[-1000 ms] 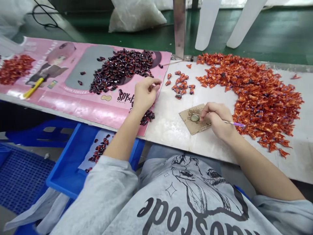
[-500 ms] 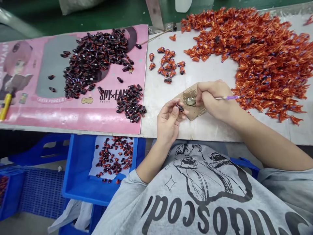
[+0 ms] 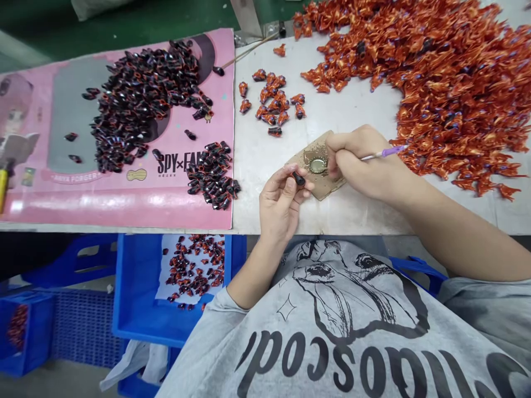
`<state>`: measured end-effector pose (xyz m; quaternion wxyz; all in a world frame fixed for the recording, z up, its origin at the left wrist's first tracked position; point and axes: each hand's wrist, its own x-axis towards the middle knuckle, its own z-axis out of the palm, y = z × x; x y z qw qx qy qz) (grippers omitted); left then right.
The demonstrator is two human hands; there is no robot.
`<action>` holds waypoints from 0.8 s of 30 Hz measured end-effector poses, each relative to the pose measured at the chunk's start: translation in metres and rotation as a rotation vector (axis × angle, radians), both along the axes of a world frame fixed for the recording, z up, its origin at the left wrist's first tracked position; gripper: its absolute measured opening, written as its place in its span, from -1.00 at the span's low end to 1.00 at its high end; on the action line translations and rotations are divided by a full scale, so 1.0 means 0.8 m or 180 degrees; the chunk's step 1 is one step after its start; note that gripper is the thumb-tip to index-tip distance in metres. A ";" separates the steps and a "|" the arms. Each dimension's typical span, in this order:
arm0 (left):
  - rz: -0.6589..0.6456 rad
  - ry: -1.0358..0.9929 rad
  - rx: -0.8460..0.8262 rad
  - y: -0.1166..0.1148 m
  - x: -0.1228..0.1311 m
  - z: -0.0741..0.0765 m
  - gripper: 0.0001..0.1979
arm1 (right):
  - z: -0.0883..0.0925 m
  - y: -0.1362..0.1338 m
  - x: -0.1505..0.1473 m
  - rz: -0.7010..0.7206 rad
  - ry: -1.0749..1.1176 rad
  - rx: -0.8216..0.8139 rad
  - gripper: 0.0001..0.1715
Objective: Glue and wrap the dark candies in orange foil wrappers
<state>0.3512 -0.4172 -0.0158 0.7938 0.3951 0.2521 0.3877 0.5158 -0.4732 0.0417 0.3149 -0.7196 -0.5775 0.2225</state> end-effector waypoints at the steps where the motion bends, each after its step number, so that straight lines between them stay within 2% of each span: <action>1: 0.0029 0.0040 0.0015 0.000 0.000 0.000 -0.74 | 0.001 0.000 0.000 0.0010 0.0044 -0.0032 -0.69; 9: 0.0037 0.0089 -0.0032 0.003 -0.001 -0.002 -0.66 | 0.008 0.000 -0.003 -0.0089 0.0113 -0.0295 -0.70; 17: -0.0017 0.0250 0.0057 0.005 -0.004 -0.003 -0.62 | 0.005 0.000 -0.006 -0.0380 -0.0002 -0.0139 -0.67; 21: -0.0053 0.0278 0.0111 0.006 -0.006 -0.004 -0.61 | 0.010 0.002 -0.009 -0.0351 0.0047 -0.0404 -0.65; 24: -0.0013 0.0275 0.0091 0.005 -0.005 -0.004 -0.64 | 0.011 0.001 -0.010 -0.0421 -0.0027 -0.0329 -0.63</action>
